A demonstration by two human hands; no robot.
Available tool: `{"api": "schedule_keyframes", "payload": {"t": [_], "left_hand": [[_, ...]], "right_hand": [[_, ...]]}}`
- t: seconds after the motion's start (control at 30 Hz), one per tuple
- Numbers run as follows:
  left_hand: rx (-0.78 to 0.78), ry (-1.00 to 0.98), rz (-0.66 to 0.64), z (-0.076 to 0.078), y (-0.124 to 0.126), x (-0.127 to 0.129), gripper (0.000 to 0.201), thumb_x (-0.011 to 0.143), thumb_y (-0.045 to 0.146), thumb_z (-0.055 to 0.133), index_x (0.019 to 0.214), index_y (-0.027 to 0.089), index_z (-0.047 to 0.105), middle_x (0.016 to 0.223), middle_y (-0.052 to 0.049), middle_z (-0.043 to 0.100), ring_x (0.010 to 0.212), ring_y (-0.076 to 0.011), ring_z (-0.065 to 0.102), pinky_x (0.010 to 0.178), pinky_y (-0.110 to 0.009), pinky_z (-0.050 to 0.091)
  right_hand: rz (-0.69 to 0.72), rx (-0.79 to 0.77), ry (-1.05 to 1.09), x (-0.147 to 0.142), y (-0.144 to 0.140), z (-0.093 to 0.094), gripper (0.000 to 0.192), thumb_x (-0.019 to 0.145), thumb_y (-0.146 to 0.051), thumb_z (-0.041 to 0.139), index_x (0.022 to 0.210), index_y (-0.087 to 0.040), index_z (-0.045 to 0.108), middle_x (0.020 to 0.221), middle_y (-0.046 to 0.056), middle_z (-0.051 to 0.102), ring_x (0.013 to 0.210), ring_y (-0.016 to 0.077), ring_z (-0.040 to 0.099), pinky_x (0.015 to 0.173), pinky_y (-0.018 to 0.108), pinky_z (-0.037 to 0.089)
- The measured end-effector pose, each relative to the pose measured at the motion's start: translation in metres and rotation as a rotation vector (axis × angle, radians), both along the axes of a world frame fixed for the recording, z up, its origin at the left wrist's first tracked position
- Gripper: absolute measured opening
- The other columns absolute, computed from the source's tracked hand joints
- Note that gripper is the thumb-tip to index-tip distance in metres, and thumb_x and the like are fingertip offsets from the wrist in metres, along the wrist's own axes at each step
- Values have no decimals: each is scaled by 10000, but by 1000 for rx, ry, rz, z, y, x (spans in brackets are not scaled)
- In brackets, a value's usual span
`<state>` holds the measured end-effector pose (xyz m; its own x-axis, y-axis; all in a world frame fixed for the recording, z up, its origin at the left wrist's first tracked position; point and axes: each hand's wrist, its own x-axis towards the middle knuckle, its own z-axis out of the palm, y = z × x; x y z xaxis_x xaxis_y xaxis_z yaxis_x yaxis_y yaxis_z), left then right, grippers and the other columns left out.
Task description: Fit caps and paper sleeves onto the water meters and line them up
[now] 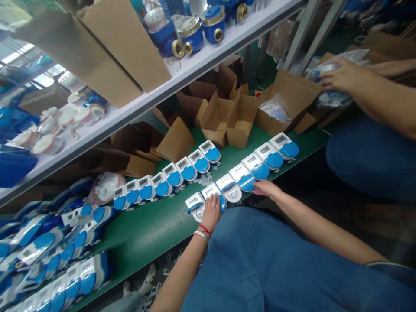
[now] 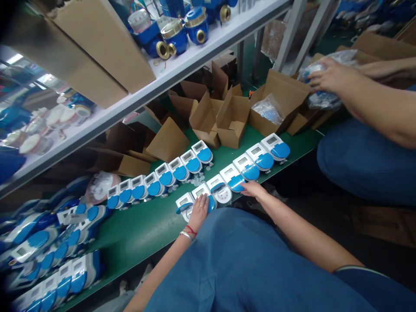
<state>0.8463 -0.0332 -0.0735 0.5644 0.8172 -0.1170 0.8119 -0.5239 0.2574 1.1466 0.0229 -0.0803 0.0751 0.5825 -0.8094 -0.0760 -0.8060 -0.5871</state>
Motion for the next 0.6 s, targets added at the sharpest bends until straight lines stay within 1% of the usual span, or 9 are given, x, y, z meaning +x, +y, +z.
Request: {"api": "schedule_keyframes", "payload": {"t": [0.1,0.2,0.27,0.37,0.47,0.5,0.53,0.57,0.6], "left_hand": [[7,-6,12,21,5,-3,583,790,141,464,1353,125,314,1442,-181,304,1360,-297,230,1093,-534,228],[51,-11,84,36,21,-4,527,806,114,422,1327,146,348,1410,-166,353,1326,-283,302,1084,-532,249],[78,-13,144,42,33,-5,487,821,113,404,1306,149,368,1385,-167,382,1299,-275,342,1073,-525,268],[97,-20,199,44,46,-6,457,825,140,430,1280,149,387,1356,-171,411,1273,-277,373,1063,-526,279],[97,-43,218,49,47,-1,483,815,195,490,1284,150,383,1365,-175,401,1279,-295,362,1064,-545,267],[94,-54,227,54,45,2,492,814,217,502,1287,150,383,1369,-176,396,1283,-299,356,1065,-549,265],[90,-69,239,64,44,6,495,818,238,506,1290,151,384,1372,-174,394,1287,-301,352,1066,-550,268],[86,-90,249,78,43,9,492,826,261,501,1293,156,387,1376,-167,393,1291,-298,348,1068,-542,276],[83,-117,257,97,43,12,484,836,284,489,1297,169,392,1384,-153,388,1297,-289,344,1071,-526,287]], "right_hand": [[-15,6,8,3,2,7,222,753,-317,633,839,-118,589,823,150,684,766,236,679,742,364,566],[-83,62,74,0,7,20,187,777,-277,617,853,-110,579,840,150,685,782,232,682,781,371,558],[-175,138,191,-5,13,29,143,796,-226,592,871,-106,574,877,151,688,817,220,680,825,359,545],[-308,228,358,-14,22,39,103,807,-143,553,904,-111,563,955,146,686,873,201,673,877,343,523],[-348,262,419,-15,24,40,158,806,-125,551,963,-122,553,997,137,682,887,193,671,896,353,513],[-337,265,428,-12,23,38,174,805,-133,556,978,-123,552,997,136,683,882,194,671,894,358,513],[-315,264,433,-8,20,35,185,803,-145,564,986,-122,555,994,137,684,876,195,672,889,362,515],[-287,259,431,-3,16,32,191,800,-159,571,986,-119,560,989,139,685,869,197,673,882,364,519],[-265,252,413,3,11,28,192,796,-172,577,980,-118,567,982,141,686,861,198,673,872,362,524]]}}
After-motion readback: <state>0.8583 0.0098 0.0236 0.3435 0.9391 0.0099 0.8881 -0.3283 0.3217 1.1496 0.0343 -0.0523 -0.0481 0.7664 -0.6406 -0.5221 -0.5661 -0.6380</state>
